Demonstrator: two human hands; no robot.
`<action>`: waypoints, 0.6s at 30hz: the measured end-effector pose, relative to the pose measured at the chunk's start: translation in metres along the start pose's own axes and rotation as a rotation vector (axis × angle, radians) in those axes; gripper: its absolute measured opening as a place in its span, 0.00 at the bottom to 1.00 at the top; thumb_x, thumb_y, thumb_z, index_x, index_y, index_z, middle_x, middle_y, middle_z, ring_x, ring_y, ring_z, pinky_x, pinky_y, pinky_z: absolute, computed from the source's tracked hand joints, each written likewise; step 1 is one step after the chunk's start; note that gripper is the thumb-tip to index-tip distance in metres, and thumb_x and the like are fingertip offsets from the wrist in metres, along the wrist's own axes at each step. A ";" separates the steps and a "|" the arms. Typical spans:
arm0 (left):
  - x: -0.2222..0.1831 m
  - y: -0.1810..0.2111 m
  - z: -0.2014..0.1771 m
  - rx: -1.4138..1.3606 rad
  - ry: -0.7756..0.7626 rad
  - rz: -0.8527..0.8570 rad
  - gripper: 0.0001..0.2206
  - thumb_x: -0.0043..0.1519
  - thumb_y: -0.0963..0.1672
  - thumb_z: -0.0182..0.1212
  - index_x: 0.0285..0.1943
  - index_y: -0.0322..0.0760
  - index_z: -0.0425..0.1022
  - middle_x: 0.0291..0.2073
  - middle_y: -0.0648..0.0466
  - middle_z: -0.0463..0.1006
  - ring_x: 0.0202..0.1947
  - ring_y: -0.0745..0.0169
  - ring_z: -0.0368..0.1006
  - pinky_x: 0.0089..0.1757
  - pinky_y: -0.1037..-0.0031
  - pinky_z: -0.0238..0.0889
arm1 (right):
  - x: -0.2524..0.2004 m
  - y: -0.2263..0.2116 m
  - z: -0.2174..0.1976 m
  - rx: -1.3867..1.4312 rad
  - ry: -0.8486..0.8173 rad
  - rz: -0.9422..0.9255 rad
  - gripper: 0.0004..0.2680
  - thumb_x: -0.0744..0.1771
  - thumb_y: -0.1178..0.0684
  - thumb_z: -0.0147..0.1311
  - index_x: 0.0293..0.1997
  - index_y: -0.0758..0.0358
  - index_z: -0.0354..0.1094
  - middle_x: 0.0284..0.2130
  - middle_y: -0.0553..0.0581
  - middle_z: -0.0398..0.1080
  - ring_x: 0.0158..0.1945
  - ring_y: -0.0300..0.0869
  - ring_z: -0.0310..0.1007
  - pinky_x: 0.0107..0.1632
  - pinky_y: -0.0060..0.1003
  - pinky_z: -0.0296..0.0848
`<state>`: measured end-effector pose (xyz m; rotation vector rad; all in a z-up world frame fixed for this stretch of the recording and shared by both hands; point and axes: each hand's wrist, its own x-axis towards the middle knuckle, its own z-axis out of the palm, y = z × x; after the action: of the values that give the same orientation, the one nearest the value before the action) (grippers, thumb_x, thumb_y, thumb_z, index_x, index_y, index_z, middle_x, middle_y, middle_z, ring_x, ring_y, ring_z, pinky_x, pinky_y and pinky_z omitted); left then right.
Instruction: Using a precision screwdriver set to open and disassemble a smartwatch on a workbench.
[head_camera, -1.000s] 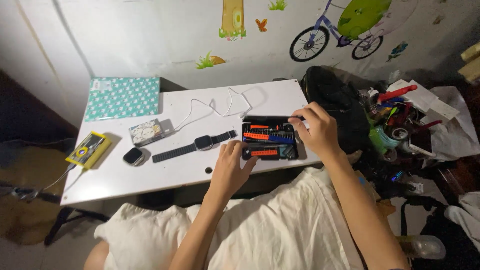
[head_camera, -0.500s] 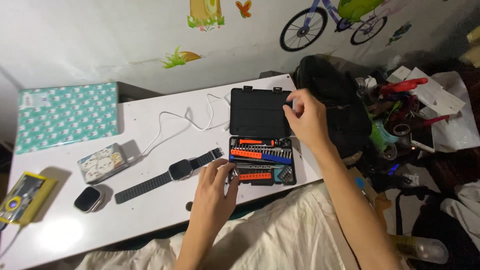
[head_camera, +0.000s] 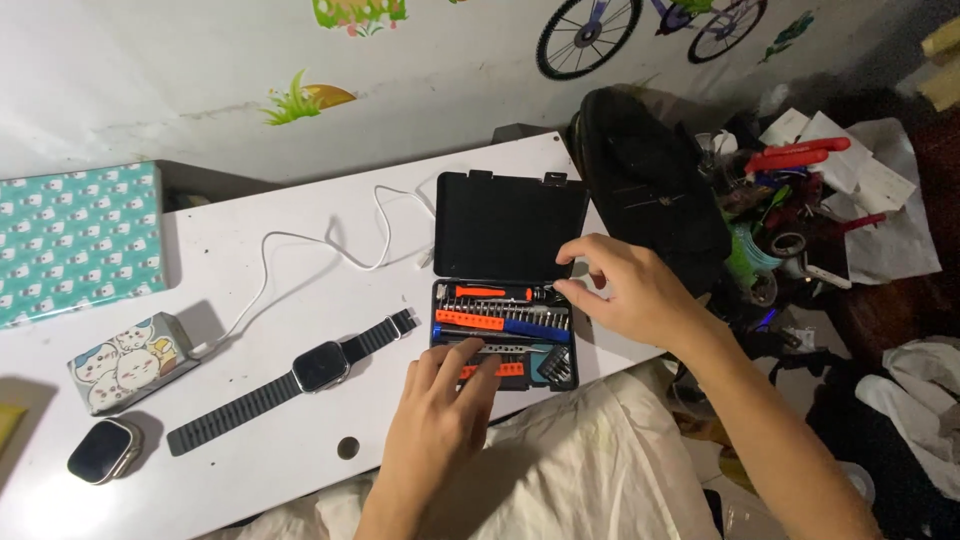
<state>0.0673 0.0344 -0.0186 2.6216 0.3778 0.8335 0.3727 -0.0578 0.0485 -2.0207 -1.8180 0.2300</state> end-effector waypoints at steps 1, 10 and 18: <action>0.000 0.000 0.001 -0.002 -0.002 0.000 0.18 0.65 0.35 0.64 0.65 0.35 0.77 0.64 0.37 0.76 0.51 0.37 0.72 0.47 0.51 0.69 | -0.003 -0.002 -0.001 0.001 -0.001 0.002 0.13 0.71 0.50 0.68 0.60 0.58 0.73 0.37 0.51 0.76 0.30 0.40 0.69 0.33 0.39 0.72; 0.004 0.002 0.002 -0.001 0.017 -0.041 0.14 0.74 0.42 0.64 0.67 0.34 0.78 0.62 0.44 0.79 0.48 0.41 0.72 0.46 0.54 0.69 | -0.028 -0.040 0.000 -0.020 -0.093 -0.413 0.07 0.70 0.55 0.68 0.52 0.64 0.83 0.53 0.59 0.79 0.49 0.46 0.84 0.54 0.41 0.87; 0.002 0.001 0.003 -0.015 0.024 -0.045 0.15 0.74 0.42 0.65 0.68 0.32 0.78 0.62 0.45 0.79 0.50 0.42 0.72 0.47 0.55 0.69 | -0.034 -0.038 0.004 0.019 -0.284 -0.313 0.05 0.72 0.51 0.66 0.48 0.59 0.79 0.56 0.56 0.71 0.56 0.50 0.77 0.53 0.49 0.82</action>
<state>0.0713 0.0339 -0.0195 2.5818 0.4334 0.8507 0.3317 -0.0879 0.0551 -1.7276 -2.2640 0.4570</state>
